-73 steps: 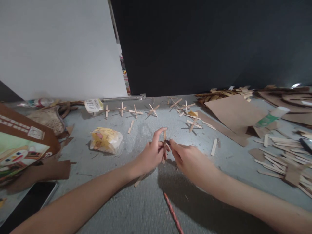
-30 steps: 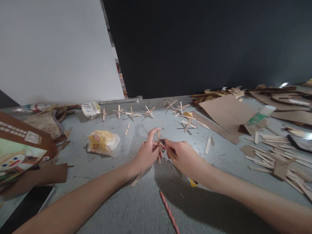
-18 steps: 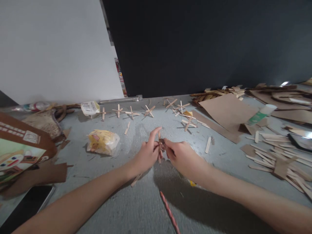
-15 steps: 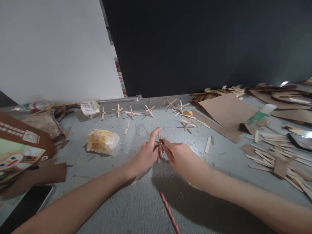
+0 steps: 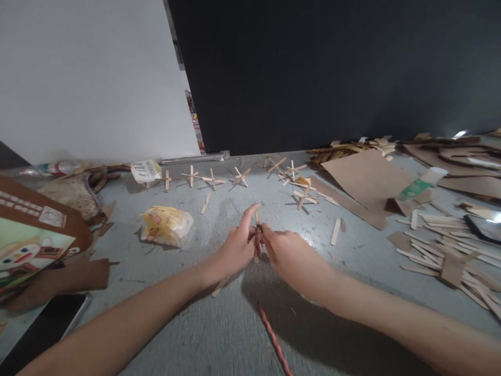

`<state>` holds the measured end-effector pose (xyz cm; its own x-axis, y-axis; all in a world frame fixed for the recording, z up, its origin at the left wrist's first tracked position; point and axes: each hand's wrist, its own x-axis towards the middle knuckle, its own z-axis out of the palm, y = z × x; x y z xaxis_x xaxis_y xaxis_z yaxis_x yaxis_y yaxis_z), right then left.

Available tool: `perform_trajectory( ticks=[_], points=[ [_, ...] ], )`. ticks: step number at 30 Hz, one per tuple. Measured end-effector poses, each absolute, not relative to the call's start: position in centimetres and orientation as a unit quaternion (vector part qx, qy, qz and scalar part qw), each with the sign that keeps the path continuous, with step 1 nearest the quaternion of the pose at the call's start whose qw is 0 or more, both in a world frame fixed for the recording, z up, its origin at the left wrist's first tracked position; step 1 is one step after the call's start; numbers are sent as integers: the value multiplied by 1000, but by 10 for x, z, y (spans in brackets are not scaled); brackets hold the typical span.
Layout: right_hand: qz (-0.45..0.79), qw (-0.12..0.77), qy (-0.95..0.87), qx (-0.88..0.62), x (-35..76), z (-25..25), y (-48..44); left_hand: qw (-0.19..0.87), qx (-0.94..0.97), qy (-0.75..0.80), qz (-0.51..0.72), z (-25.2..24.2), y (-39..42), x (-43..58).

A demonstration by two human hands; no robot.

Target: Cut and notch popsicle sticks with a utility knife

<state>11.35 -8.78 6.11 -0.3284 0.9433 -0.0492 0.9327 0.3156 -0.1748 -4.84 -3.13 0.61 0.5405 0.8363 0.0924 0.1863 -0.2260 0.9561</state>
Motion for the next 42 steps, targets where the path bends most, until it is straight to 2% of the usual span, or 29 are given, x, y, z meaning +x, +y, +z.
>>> perform_trajectory(
  ticks=[5,8,11,13,19,26,31,36,42],
  points=[
    [28,14,-821,-570,116,63,-95,476,748,346,309,8,-33,-49],
    [68,49,-814,-575,120,74,-98,455,760,345,310,9,-34,-50],
    [166,133,-795,-568,126,87,-96,480,731,361,322,10,-32,-48],
    [193,155,-775,-582,129,93,-94,509,709,357,332,12,-31,-47],
    [185,141,-768,-596,126,83,-89,595,652,311,352,14,-30,-46],
    [167,159,-772,-592,129,70,-84,591,656,312,351,12,-31,-46],
    [164,246,-755,-586,131,69,-82,597,646,285,381,14,-24,-49],
    [194,401,-690,-570,137,66,-69,695,575,223,370,12,-15,-54],
    [276,404,-699,-522,142,48,-55,732,579,196,300,19,-19,-60]
  ],
)
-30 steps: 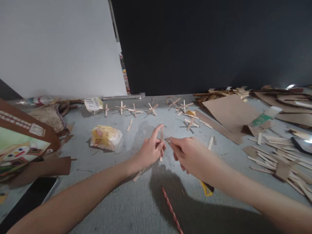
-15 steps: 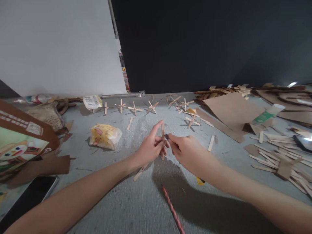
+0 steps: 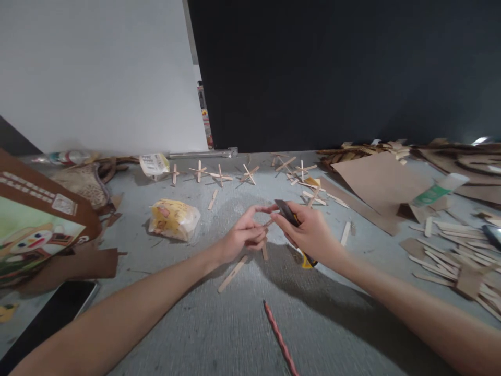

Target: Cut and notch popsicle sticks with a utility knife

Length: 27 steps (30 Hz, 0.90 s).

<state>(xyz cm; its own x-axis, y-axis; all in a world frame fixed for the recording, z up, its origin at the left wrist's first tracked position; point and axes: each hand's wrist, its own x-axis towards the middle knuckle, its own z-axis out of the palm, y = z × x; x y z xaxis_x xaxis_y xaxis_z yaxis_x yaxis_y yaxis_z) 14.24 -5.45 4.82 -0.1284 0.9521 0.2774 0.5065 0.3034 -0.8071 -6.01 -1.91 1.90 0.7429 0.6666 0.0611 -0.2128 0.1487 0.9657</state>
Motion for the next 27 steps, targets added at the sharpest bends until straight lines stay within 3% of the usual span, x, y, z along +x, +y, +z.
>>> perform_trajectory(
  ticks=[8,13,19,27],
  points=[
    [264,437,-666,-545,144,49,-50,665,657,257,246,21,-36,-49],
    [221,440,-671,-555,146,57,-53,626,666,286,288,11,-34,-46],
    [226,337,-733,-546,140,69,-71,565,673,305,367,7,-31,-46],
    [244,289,-757,-534,133,71,-80,521,713,326,338,5,-32,-47]
  ],
)
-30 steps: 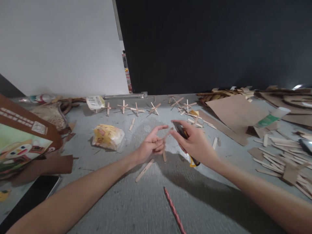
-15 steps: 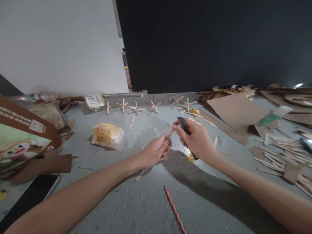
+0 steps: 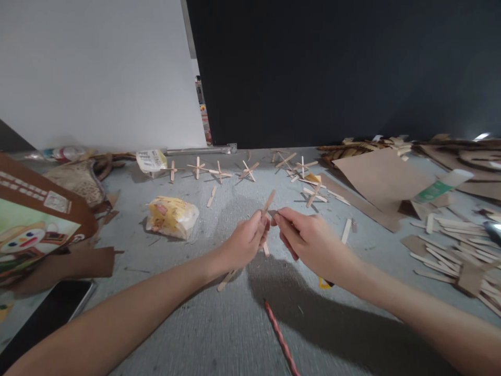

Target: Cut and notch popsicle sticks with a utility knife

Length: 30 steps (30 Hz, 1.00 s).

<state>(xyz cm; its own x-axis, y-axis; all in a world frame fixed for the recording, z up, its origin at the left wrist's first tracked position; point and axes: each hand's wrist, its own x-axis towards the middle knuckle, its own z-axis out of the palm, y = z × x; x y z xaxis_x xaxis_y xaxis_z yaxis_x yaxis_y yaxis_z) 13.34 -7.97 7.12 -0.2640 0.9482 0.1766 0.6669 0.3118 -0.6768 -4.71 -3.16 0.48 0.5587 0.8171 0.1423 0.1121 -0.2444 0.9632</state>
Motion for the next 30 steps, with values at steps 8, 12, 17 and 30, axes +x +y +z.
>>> perform_trajectory(
  ticks=[8,12,17,30],
  points=[
    [234,285,-755,-543,133,68,-77,509,728,319,331,5,-31,-48],
    [241,295,-746,-547,133,68,-77,525,705,335,338,4,-32,-47],
    [312,312,-708,-551,129,67,-78,482,727,360,331,9,-34,-49],
    [463,325,-624,-539,130,62,-72,429,758,381,311,14,-36,-51]
  ],
)
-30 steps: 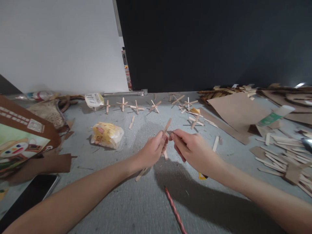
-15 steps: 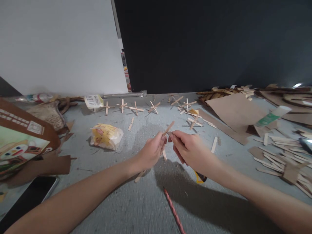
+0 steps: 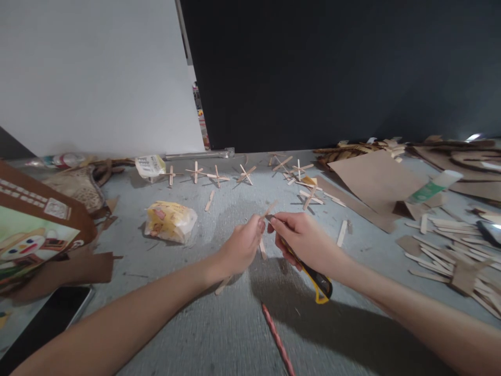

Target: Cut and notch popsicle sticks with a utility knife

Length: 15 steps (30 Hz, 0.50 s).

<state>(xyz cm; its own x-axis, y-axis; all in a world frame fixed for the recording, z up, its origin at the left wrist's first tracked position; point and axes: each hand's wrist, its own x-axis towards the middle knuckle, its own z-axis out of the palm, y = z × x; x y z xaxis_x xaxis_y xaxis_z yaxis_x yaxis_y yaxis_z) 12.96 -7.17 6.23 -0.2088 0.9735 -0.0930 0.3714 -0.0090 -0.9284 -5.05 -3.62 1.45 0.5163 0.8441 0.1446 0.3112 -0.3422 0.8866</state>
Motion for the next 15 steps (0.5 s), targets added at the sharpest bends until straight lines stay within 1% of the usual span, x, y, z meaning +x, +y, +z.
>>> perform_trajectory(
  ticks=[6,12,15],
  points=[
    [504,339,-591,-531,126,62,-69,425,759,380,315,12,-35,-50],
    [544,363,-556,-512,121,59,-68,449,733,381,341,10,-33,-48],
    [559,378,-545,-498,120,55,-66,483,711,378,344,9,-31,-46]
  ],
)
